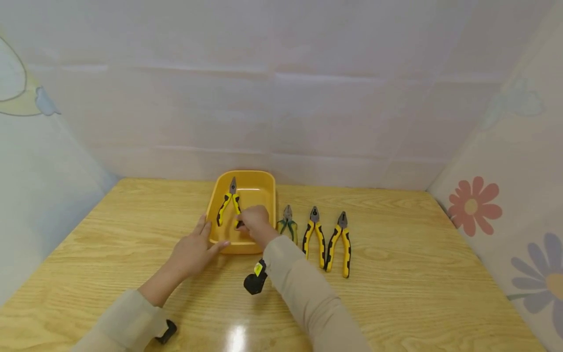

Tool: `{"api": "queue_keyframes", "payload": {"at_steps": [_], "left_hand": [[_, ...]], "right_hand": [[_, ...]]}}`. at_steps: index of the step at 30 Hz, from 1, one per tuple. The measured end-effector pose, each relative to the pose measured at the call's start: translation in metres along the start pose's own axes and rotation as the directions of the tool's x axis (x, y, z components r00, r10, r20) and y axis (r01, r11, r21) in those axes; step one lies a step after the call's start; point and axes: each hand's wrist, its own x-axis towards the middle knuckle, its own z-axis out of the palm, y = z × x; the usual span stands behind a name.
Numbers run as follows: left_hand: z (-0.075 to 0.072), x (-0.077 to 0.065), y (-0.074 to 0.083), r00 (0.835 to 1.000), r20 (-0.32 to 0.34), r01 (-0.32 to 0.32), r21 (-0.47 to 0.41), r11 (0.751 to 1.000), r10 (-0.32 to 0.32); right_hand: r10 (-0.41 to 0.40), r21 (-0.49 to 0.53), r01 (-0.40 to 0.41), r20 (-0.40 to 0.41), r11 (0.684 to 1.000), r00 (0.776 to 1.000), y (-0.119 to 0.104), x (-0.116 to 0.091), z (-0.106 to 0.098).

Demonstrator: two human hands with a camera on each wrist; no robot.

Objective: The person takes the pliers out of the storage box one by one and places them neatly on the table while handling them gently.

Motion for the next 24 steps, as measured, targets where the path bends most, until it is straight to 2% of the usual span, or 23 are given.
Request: {"api": "queue_keyframes", "payload": {"at_steps": [6,11,18,24], "left_hand": [[0.001,0.0,0.0,1.0,0.006,0.012,-0.021,1.0,-0.012],[0.001,0.0,0.001,1.0,0.004,0.015,-0.035,0.999,-0.015],[0.0,0.0,0.002,0.999,0.028,0.027,-0.046,0.999,-0.026],[0.0,0.0,0.002,1.0,0.024,0.021,-0.042,0.999,-0.02]], "right_hand": [[-0.031,0.084,0.026,0.057,0.996,0.998,-0.005,-0.008,-0.01],[-0.083,0.064,0.079,0.073,0.995,0.994,-0.01,-0.014,-0.02],[-0.097,0.054,0.093,0.078,0.994,0.992,-0.011,-0.018,-0.035],[-0.121,0.04,0.118,0.068,0.992,0.99,-0.009,-0.02,-0.047]]}}
